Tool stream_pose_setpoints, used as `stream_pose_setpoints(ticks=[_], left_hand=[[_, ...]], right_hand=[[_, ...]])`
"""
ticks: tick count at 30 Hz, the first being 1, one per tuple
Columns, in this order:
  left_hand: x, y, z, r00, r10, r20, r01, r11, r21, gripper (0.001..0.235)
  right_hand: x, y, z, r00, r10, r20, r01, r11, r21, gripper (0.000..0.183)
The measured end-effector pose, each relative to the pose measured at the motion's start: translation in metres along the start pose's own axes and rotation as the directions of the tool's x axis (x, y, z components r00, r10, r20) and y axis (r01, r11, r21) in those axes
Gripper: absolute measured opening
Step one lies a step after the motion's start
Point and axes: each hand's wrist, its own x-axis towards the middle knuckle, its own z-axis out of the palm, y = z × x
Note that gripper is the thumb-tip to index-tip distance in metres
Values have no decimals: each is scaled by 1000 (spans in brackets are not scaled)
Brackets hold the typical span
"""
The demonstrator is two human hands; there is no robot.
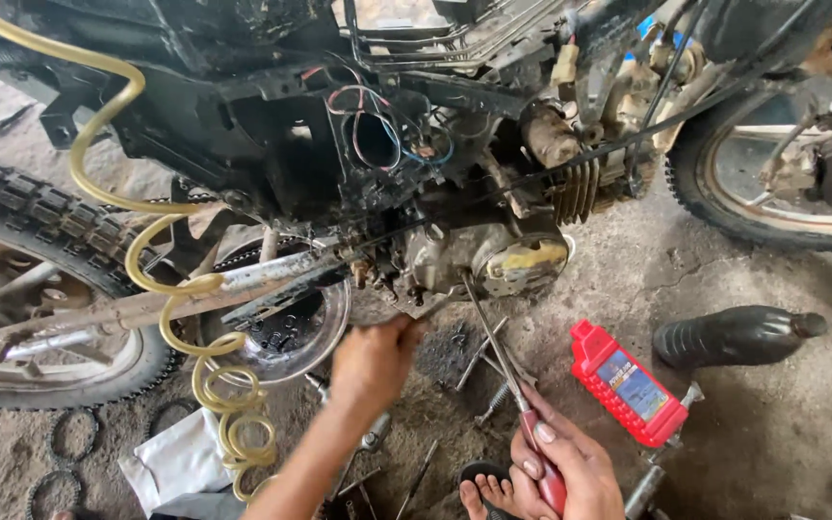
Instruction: The person crouches beside a motorcycle frame on the ground and works on its engine area, using wrenches and a screwdriver to loosen, remove and reposition bolts and small parts, at one point reaching to the far side of the frame to work on the chain and rear section before returning to the engine.
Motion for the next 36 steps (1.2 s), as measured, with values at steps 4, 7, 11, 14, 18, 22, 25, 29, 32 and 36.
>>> stream_pose_setpoints(ticks=[4, 7, 11, 14, 18, 22, 25, 29, 32, 36], left_hand=[[11, -10, 70, 988, -32, -150, -21, 941, -337, 35], [14, -9, 100, 961, -23, -277, -128, 849, -513, 37], [17, 1, 112, 948, -78, -310, -114, 822, -557, 36], [24, 5, 121, 955, -158, -251, -38, 776, -630, 36], [36, 6, 141, 957, -143, -252, -99, 656, -748, 37], [46, 12, 152, 965, -110, -239, -137, 567, -812, 36], [52, 12, 144, 968, -93, -232, -137, 580, -803, 35], [62, -12, 142, 998, -37, -52, -21, 580, -814, 39], [74, -31, 159, 998, 40, 43, 12, 579, -815, 55], [66, -21, 137, 987, 141, -83, -158, 690, -706, 69]], right_hand=[[2, 2, -4, 1000, 1, 19, -2, 1000, 24, 57], [8, 6, -13, 1000, -2, 14, 2, 1000, 9, 58], [13, 8, -23, 1000, 7, 14, -6, 1000, -16, 59], [13, 6, -21, 1000, 20, 1, -20, 1000, -13, 59], [21, 16, -39, 1000, 3, 30, -3, 1000, 6, 60], [26, 23, -50, 996, -32, 79, 35, 999, -35, 60], [29, 26, -56, 989, -42, 143, 48, 998, -37, 61], [26, 23, -55, 986, -58, 153, 65, 997, -45, 61], [27, 22, -54, 985, -46, 168, 57, 996, -65, 60], [18, 18, -38, 994, -11, 107, 18, 997, -69, 59]])
